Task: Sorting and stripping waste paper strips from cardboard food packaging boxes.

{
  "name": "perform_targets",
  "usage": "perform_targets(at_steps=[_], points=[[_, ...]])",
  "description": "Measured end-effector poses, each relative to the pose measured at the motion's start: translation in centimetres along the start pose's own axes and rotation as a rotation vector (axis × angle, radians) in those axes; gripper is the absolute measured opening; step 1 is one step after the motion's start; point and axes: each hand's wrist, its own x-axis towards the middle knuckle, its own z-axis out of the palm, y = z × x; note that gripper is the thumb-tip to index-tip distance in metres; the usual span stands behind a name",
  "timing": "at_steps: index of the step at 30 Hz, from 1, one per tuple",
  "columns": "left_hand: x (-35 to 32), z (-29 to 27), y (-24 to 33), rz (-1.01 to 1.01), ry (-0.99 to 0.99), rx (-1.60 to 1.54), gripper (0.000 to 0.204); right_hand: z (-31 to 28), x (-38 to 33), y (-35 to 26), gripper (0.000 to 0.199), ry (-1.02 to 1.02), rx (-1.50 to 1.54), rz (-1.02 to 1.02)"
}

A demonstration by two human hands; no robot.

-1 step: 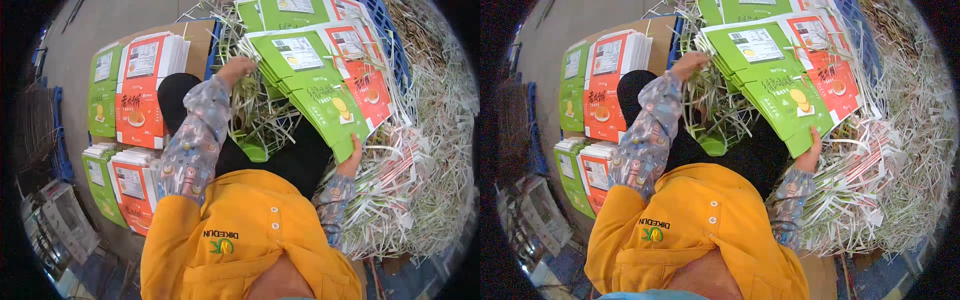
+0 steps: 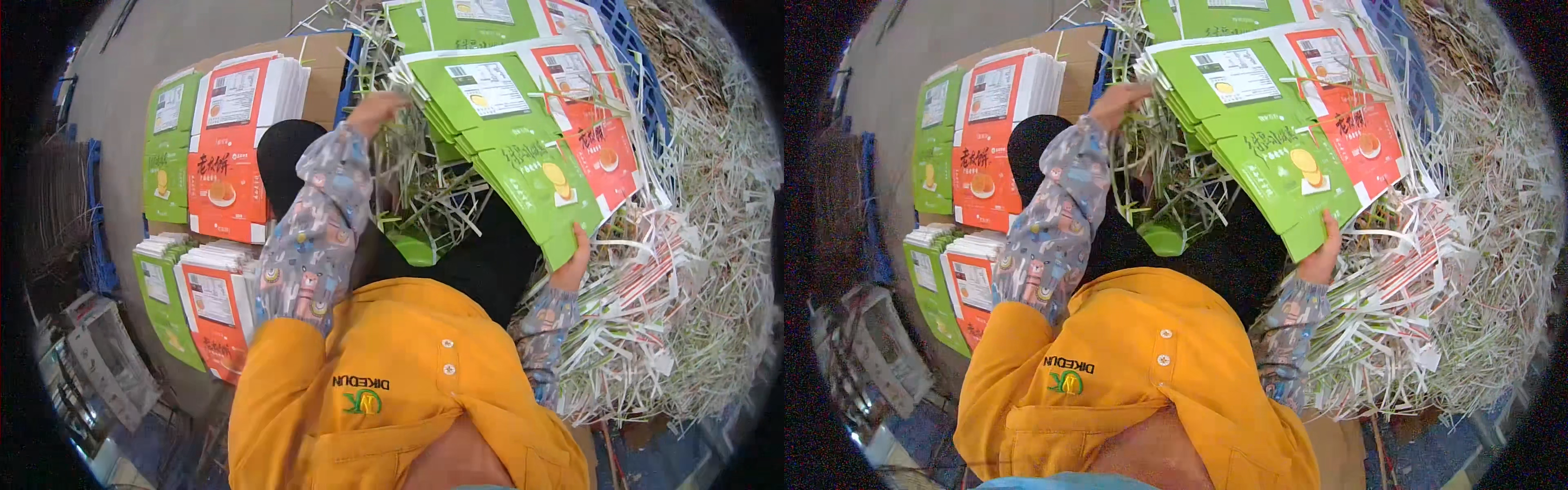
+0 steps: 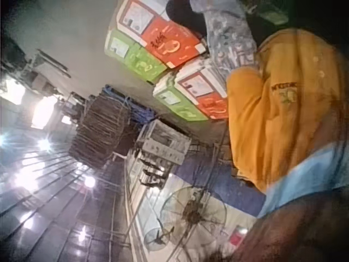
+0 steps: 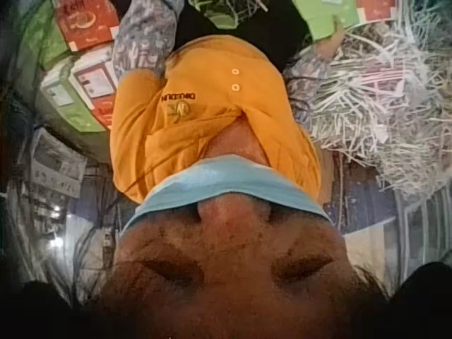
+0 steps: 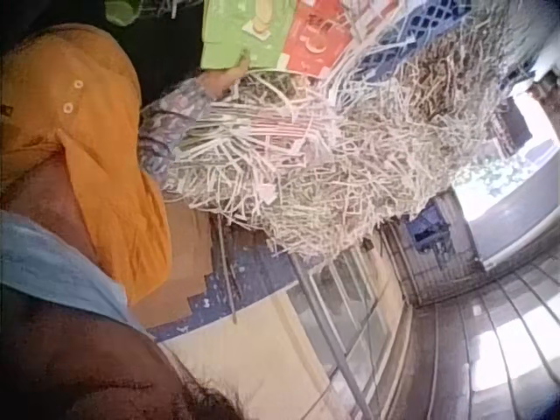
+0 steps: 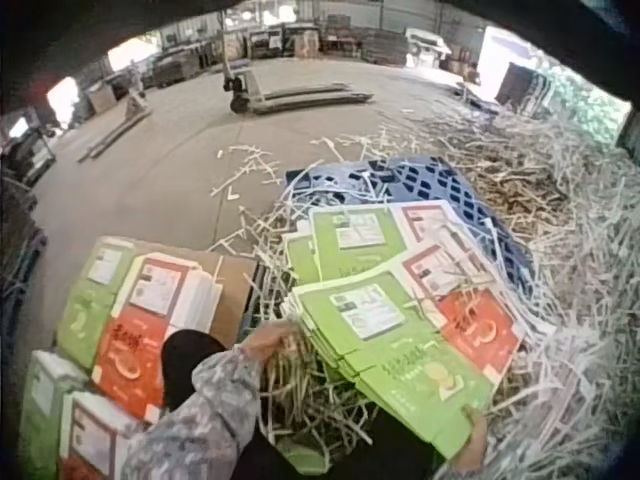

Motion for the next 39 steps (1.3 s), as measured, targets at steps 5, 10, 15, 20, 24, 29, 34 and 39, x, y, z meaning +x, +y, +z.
perform_targets(at_steps=[5,10,15,20,24,29,34,39], points=[[1.3,-1.3,-0.6,-0.158,0.104,-0.33,0.022,-1.5,0.3,0.2,0.033,0.079,0.025,0.13],[1.9,2.9,3.4,-0.365,0.157,-0.748,0.046,-3.4,0.1,1.2,0.035,0.119,-0.128,0.05],[5.2,3.2,-0.9,-0.042,0.501,-0.29,0.027,-3.2,-0.7,1.7,0.032,0.173,-0.201,0.061],[3.6,3.5,4.9,0.41,0.522,0.55,0.021,-7.5,0.4,2.7,0.031,0.121,-0.126,0.1],[4.3,1.6,7.3,0.626,0.435,0.86,0.022,-8.9,0.6,4.3,0.031,0.127,-0.058,0.1],[6.1,0.8,8.6,0.193,0.201,0.024,0.029,-8.6,1.0,5.4,0.032,0.165,-0.033,0.065],[9.1,-6.1,8.5,0.559,0.376,0.808,0.022,-11.3,0.3,4.3,0.032,0.128,-0.051,0.162],[11.2,-3.9,15.0,0.476,0.12,1.05,0.036,-11.4,-1.1,2.5,0.035,0.107,-0.187,0.172]])
